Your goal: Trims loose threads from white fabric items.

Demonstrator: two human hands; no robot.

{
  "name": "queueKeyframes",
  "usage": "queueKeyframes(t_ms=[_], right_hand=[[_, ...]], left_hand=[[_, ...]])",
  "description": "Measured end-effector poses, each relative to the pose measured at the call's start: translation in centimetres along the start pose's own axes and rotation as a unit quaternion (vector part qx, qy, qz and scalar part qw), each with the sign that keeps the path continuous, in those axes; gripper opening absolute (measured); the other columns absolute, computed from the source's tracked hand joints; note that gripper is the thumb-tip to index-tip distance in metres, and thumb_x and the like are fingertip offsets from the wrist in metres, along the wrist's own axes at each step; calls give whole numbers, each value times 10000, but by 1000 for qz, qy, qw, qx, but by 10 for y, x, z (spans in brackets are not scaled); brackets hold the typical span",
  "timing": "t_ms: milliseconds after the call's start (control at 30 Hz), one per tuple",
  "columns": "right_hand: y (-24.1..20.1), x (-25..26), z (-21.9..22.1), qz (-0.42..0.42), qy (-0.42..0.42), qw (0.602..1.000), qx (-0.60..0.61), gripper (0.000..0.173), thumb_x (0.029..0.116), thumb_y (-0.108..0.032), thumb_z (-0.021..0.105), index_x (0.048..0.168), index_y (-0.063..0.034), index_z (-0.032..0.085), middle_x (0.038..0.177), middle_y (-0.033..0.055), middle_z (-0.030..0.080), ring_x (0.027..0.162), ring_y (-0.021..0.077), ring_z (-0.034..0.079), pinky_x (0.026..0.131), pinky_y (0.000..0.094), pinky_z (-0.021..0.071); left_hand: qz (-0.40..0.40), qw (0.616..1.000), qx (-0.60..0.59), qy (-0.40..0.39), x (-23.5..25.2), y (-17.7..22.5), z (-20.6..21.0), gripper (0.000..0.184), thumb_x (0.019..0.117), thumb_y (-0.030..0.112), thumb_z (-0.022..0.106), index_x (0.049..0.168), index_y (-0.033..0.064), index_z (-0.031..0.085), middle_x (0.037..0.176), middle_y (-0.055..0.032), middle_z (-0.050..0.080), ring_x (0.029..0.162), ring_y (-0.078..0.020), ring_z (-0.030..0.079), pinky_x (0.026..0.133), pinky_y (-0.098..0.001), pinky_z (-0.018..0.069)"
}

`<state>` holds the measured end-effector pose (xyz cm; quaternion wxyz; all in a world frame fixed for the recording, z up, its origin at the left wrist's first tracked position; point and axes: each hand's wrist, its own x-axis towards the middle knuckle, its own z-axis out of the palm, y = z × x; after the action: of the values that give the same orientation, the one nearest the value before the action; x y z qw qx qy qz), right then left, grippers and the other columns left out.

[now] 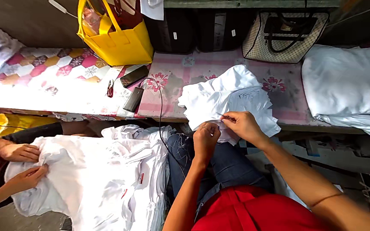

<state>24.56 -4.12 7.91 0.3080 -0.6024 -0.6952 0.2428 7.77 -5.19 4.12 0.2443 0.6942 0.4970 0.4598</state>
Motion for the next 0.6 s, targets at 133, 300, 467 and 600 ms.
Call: queueKeyframes(t_ms=[133, 300, 467, 600], right_hand=[[-13, 6, -6, 208, -42, 929, 302, 18, 927, -20, 702, 941, -11, 709, 717, -23, 629, 575, -2, 507, 558, 176, 437], [-8, 6, -10, 307, -106, 799, 505, 133, 1046, -111, 544, 932, -101, 613, 555, -108, 401, 424, -27, 307, 409, 135, 277], [-10, -7, -42, 225, -172, 889, 360, 464, 1132, -321, 303, 997, -86, 679, 579, -129, 395, 463, -25, 317, 449, 150, 275], [-14, -12, -42, 175, -214, 940, 199, 358, 1098, -268, 478, 936, -63, 722, 616, -119, 455, 523, -33, 366, 529, 169, 328]], left_hand=[[6, 1000, 10, -20, 5, 7, -3, 312, 877, 147, 777, 1091, -73, 726, 1027, -212, 730, 875, -270, 732, 812, -393, 605], [63, 994, 88, 21, 10, 9, 13, 134, 925, 36, 670, 957, -31, 781, 844, -156, 743, 762, -262, 740, 728, -388, 608], [31, 994, 109, -4, 4, 8, -2, 168, 949, 73, 634, 909, -9, 776, 801, -132, 732, 727, -243, 727, 676, -403, 590], [33, 997, 74, -9, -1, 6, -6, 170, 930, 77, 627, 889, 3, 775, 770, -110, 719, 676, -202, 700, 629, -366, 572]])
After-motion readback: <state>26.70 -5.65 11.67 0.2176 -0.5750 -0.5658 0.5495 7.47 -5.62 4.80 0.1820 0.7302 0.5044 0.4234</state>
